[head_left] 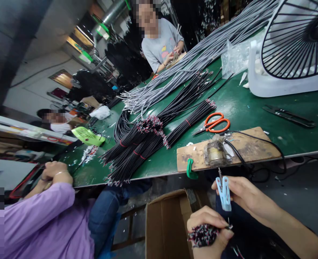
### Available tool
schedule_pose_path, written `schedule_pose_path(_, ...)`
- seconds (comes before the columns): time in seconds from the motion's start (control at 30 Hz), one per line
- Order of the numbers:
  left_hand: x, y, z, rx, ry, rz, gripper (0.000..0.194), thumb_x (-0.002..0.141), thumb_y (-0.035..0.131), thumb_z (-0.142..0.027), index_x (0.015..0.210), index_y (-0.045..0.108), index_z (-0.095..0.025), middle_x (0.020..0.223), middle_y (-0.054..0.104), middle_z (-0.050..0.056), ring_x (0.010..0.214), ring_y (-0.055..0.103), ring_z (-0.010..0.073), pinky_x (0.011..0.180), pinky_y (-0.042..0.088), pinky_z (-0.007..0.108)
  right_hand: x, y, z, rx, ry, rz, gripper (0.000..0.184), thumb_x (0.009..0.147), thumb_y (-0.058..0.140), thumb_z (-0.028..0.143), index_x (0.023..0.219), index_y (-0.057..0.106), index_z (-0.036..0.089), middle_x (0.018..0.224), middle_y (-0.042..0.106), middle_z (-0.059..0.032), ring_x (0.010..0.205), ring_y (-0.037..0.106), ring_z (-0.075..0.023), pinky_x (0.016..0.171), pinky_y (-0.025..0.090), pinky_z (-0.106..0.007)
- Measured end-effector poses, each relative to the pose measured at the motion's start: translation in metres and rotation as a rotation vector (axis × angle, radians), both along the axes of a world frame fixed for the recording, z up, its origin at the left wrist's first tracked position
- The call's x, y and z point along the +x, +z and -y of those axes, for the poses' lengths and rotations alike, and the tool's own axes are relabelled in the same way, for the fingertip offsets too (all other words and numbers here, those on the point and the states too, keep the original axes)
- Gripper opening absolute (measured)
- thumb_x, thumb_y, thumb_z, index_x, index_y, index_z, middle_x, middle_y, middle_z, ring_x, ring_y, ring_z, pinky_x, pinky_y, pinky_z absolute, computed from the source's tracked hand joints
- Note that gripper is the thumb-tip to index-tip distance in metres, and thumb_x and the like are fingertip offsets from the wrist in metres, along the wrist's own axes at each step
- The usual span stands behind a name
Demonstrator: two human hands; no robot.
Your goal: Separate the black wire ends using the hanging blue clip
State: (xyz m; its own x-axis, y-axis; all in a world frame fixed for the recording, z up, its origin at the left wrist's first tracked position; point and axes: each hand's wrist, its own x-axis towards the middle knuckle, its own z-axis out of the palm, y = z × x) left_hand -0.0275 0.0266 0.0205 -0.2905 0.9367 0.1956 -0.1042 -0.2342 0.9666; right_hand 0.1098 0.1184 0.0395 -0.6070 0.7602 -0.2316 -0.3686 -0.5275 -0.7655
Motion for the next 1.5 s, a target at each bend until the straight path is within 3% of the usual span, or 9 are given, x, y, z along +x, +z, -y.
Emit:
schedule_pose_path(0.17,0.002,0.008,-0.011,0.014,0.105,-0.033,0.012,0.061,0.087,-0.022,0.066,0.077,-0.026,0.058,0.071,-0.001,0.048,0.061,0.0128,0.049,0.047,0.022,-0.010,0.010,-0.003,-0.046,-0.037,-0.056,0.042,0.078,0.071,0.054,0.070,0.067,0.013,0.064,0.053,0.0016,0.060,0.047,-0.0118,0.058,0.039,-0.025)
schedule_pose_path(0.33,0.004,0.014,-0.019,-0.056,0.108,-0.101,0.011,0.059,0.087,-0.021,0.062,0.077,-0.024,0.056,0.072,0.001,0.049,0.063,0.0139,0.052,0.047,0.022,-0.009,0.007,0.001,-0.087,-0.021,-0.110,0.041,0.081,0.068,0.054,0.077,0.072,0.014,0.069,0.059,-0.0013,0.064,0.052,-0.0135,0.062,0.042,-0.026)
schedule_pose_path(0.47,0.006,0.012,-0.018,-0.082,0.096,-0.080,0.010,0.060,0.086,-0.022,0.061,0.076,-0.025,0.055,0.071,0.001,0.048,0.061,0.0135,0.052,0.047,0.022,-0.006,-0.005,0.006,-0.140,-0.012,-0.139,0.045,0.083,0.063,0.058,0.090,0.076,0.015,0.080,0.065,-0.0063,0.076,0.059,-0.0188,0.072,0.046,-0.032)
schedule_pose_path(0.57,0.007,0.012,-0.017,-0.087,0.111,-0.092,0.009,0.060,0.085,-0.023,0.061,0.076,-0.025,0.055,0.071,0.001,0.047,0.060,0.0138,0.050,0.045,0.023,-0.002,-0.021,0.009,-0.137,-0.077,-0.126,0.048,0.087,0.057,0.058,0.089,0.076,0.015,0.069,0.060,-0.0029,0.069,0.055,-0.0171,0.067,0.045,-0.031)
schedule_pose_path(0.77,0.005,0.012,-0.009,-0.102,0.010,-0.061,0.007,0.064,0.084,-0.027,0.064,0.077,-0.024,0.057,0.070,0.004,0.050,0.060,0.0155,0.053,0.046,0.026,0.021,-0.036,0.012,0.164,-0.124,0.268,0.031,0.086,0.064,0.046,0.085,0.072,0.016,0.076,0.064,-0.0043,0.071,0.057,-0.0187,0.068,0.049,-0.032)
schedule_pose_path(0.9,0.007,0.007,0.007,-0.285,0.020,-0.017,0.023,0.074,0.076,-0.040,0.066,0.071,-0.019,0.054,0.065,0.003,0.050,0.059,0.0165,0.054,0.048,0.028,0.025,-0.022,0.021,0.495,-0.140,0.437,0.022,0.085,0.067,0.034,0.069,0.068,0.019,0.068,0.061,-0.0017,0.066,0.057,-0.0177,0.063,0.047,-0.030)
schedule_pose_path(1.1,0.018,0.001,0.016,-0.479,0.185,-0.135,0.029,0.060,0.084,-0.038,0.066,0.066,-0.016,0.061,0.066,0.004,0.059,0.061,0.0192,0.060,0.051,0.029,0.016,0.003,0.035,0.896,-0.183,0.433,0.006,0.083,0.068,0.019,0.079,0.073,0.021,0.069,0.067,-0.0042,0.069,0.059,-0.0213,0.067,0.049,-0.034)
schedule_pose_path(1.3,0.024,-0.002,0.015,-0.526,0.213,-0.042,0.031,0.054,0.087,-0.033,0.061,0.062,-0.017,0.059,0.062,0.001,0.055,0.058,0.0161,0.055,0.051,0.026,0.019,-0.002,0.033,0.854,-0.165,0.503,0.016,0.082,0.060,0.011,0.068,0.064,0.019,0.066,0.067,-0.0027,0.063,0.062,-0.0196,0.074,0.049,-0.038)
schedule_pose_path(1.5,0.031,-0.006,0.025,-0.579,0.277,0.175,0.039,0.053,0.089,-0.039,0.068,0.061,-0.017,0.059,0.066,0.001,0.047,0.061,0.0164,0.045,0.051,0.026,0.030,-0.013,0.031,0.710,-0.115,0.425,0.020,0.088,0.060,0.020,0.069,0.069,0.020,0.068,0.068,-0.0027,0.065,0.063,-0.0193,0.086,0.047,-0.041)
